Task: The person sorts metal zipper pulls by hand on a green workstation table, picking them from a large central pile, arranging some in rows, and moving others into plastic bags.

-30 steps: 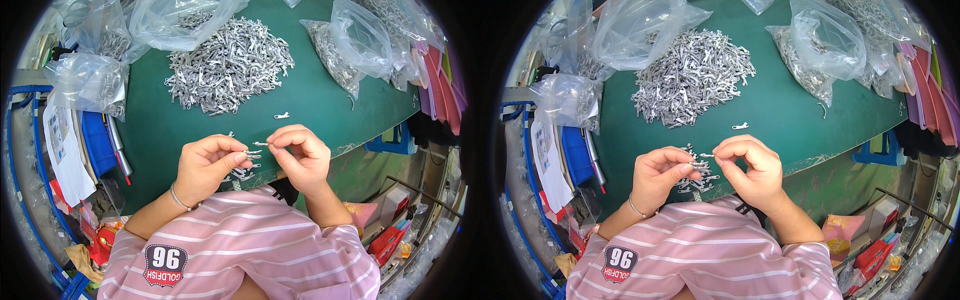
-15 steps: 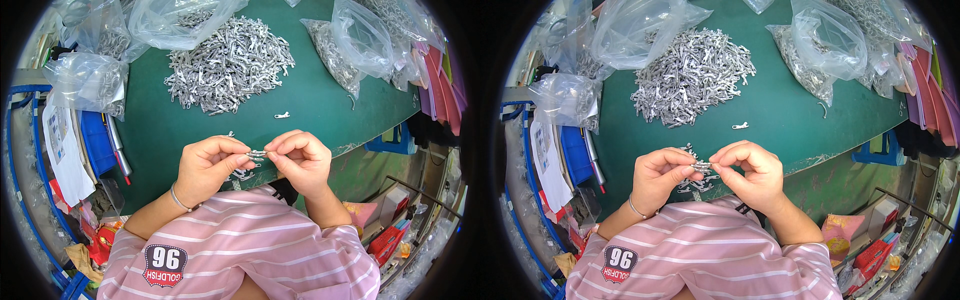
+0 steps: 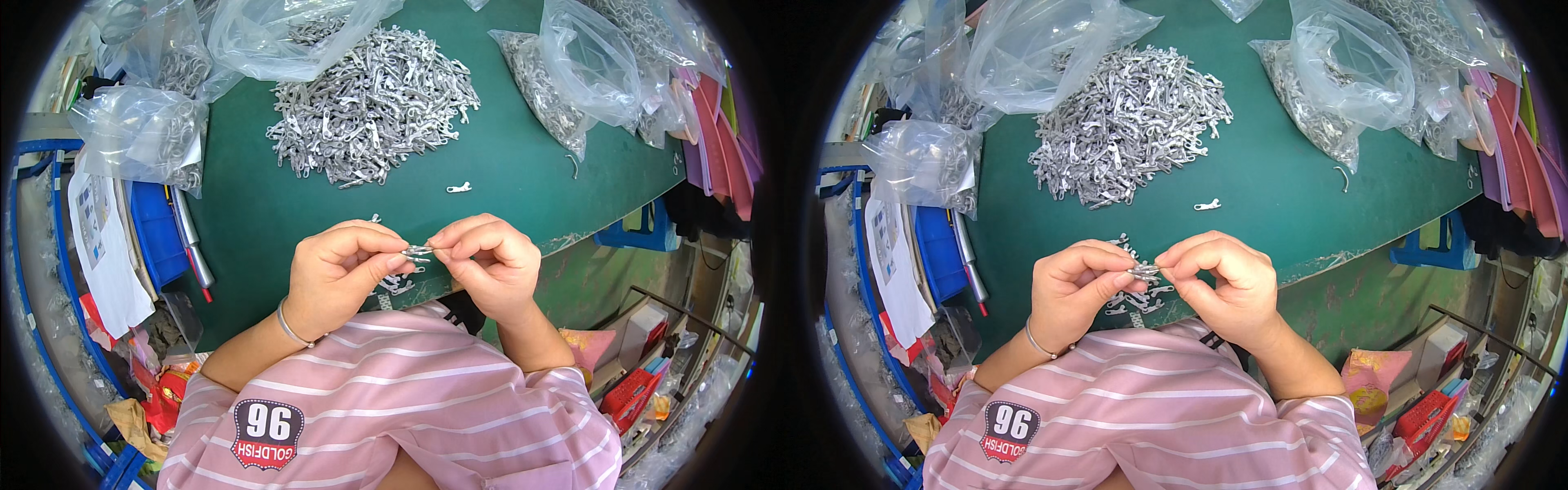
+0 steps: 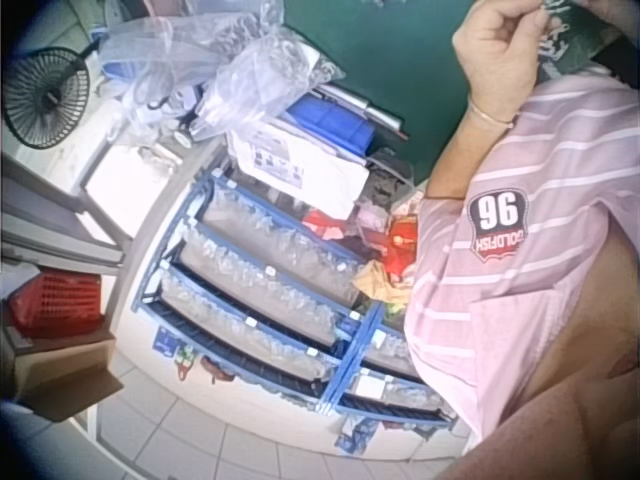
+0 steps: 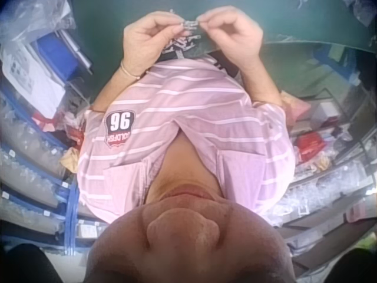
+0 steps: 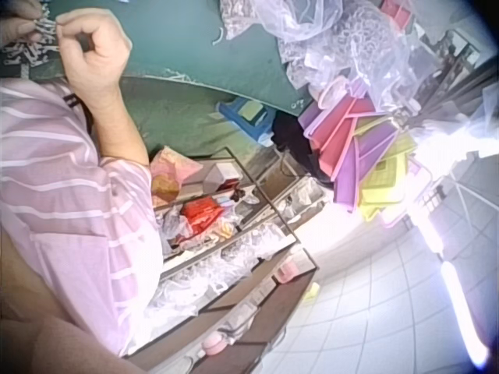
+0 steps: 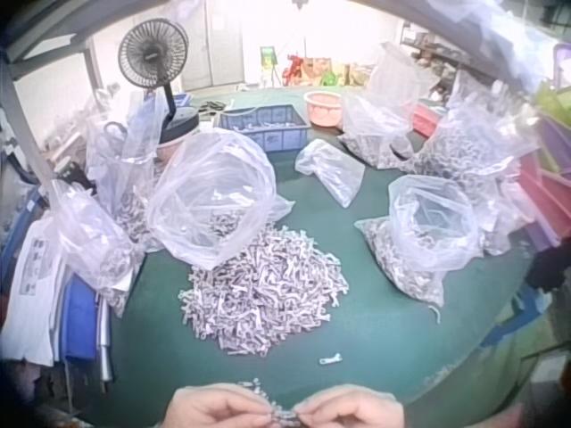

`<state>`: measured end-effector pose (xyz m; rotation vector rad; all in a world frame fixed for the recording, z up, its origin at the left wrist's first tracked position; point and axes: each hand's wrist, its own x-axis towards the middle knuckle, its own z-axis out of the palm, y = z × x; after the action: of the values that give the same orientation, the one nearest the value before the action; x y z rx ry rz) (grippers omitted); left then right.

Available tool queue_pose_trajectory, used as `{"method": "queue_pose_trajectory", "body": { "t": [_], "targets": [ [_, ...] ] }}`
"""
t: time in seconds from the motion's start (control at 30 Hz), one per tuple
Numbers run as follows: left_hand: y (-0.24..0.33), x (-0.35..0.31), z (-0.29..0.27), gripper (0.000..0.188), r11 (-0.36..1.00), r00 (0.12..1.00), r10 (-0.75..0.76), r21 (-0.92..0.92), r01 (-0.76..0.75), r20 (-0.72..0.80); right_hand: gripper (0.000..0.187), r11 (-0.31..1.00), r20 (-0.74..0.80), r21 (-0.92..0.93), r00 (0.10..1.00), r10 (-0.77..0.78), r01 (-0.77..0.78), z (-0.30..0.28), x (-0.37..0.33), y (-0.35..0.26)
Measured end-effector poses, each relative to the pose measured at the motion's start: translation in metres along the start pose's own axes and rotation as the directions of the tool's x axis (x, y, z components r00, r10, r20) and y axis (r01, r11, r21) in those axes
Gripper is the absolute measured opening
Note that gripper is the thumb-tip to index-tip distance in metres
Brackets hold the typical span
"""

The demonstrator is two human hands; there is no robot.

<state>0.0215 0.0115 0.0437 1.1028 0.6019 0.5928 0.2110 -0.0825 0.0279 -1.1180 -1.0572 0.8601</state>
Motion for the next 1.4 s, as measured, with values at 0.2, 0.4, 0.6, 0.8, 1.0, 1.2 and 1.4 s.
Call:
{"method": "queue_pose_trajectory", "body": {
  "t": [0.2,0.4,0.6,0.8,1.0,1.2,1.4],
  "targets": [
    [0.0,0.0008,0.0,0.011,0.998,1.0,-0.026,-0.058,0.026,0.006,0.015,0.999,0.0,0.035,1.0,0.014,-0.014,0.0009,0.0015,-0.0034],
    [0.0005,0.002,-0.0004,0.011,0.994,0.998,-0.062,-0.091,0.062,0.003,0.015,0.994,-0.001,0.09,0.998,0.063,-0.062,0.0025,0.0018,-0.0056],
    [0.0014,0.0021,-0.0002,0.012,0.992,0.997,-0.077,-0.101,0.076,-0.007,0.016,0.967,-0.006,0.219,0.991,0.132,-0.128,0.0024,-0.0001,-0.0038],
    [0.0003,0.0018,-0.0005,0.011,0.993,0.998,-0.066,-0.098,0.066,-0.001,0.016,0.956,-0.004,0.257,0.989,0.149,-0.143,0.0028,-0.0006,-0.0026],
    [-0.0011,0.001,-0.0006,0.011,0.997,0.999,-0.041,-0.067,0.041,-0.002,0.015,0.985,-0.019,0.148,0.995,0.094,-0.09,0.003,-0.0002,-0.0045],
    [-0.0018,0.0013,-0.0012,0.012,0.999,1.0,-0.012,-0.029,0.012,-0.002,0.018,0.991,-0.012,-0.102,0.996,-0.089,0.088,0.0018,0.0024,-0.0019],
    [-0.0031,0.0011,-0.0005,0.012,0.999,1.0,0.004,-0.037,-0.004,-0.003,0.019,0.987,-0.009,-0.123,0.995,-0.101,0.099,0.0014,0.003,-0.0024]
  ]
}}
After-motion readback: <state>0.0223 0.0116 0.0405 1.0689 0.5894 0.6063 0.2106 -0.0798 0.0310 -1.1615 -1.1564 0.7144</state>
